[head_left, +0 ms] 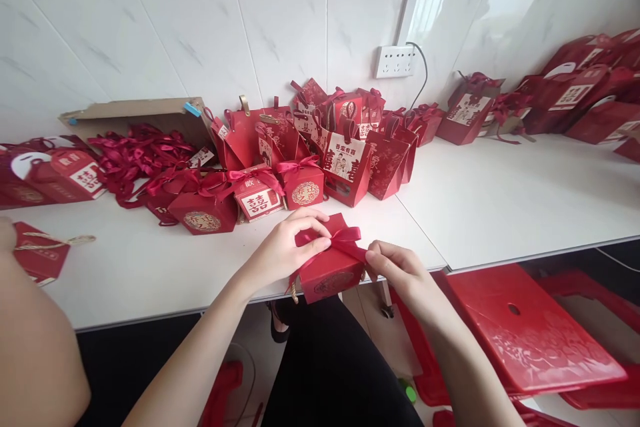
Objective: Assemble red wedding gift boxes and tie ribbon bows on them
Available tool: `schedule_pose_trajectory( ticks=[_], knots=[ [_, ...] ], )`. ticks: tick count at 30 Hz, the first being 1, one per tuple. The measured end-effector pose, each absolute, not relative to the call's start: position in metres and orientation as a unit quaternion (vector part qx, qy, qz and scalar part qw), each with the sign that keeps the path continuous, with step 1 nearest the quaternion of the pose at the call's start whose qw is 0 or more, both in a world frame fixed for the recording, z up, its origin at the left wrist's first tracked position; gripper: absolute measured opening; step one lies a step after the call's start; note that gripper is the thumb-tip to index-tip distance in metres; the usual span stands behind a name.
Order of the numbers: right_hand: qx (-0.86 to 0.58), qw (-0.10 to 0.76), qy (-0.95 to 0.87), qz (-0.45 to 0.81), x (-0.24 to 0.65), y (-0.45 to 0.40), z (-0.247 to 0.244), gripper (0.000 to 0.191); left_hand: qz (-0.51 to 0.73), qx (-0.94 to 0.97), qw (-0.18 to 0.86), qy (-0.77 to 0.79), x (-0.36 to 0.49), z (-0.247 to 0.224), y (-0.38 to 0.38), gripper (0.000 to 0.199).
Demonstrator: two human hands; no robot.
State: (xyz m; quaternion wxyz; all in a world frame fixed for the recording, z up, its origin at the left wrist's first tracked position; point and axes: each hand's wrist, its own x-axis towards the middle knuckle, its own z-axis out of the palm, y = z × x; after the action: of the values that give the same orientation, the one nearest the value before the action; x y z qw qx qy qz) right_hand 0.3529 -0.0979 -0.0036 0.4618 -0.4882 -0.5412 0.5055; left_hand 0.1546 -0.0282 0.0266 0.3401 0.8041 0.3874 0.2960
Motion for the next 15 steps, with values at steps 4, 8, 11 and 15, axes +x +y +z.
schedule_pose_trajectory(
  ticks=[4,8,11,15],
  knots=[
    [-0.493,0.463,-0.535,0.505,0.3494,-0.1050,-0.0022,0.040,0.296,0.799,0.349,0.390,0.1569,0.0273,-0.0283,0.012],
    [-0.489,0.479,-0.517,0.514,0.3455,-0.1082,-0.0030,0.039,0.297,0.799,0.350,0.388,0.1593,0.0260,-0.0277,0.012],
    [-0.489,0.489,-0.510,0.512,0.3438,-0.1075,-0.0058,0.038,0.299,0.797,0.353,0.389,0.1597,0.0254,-0.0273,0.013],
    [-0.461,0.518,-0.516,0.502,0.3456,-0.1064,-0.0102,0.035,0.292,0.792,0.370,0.388,0.1591,0.0265,-0.0272,0.014]
  ],
)
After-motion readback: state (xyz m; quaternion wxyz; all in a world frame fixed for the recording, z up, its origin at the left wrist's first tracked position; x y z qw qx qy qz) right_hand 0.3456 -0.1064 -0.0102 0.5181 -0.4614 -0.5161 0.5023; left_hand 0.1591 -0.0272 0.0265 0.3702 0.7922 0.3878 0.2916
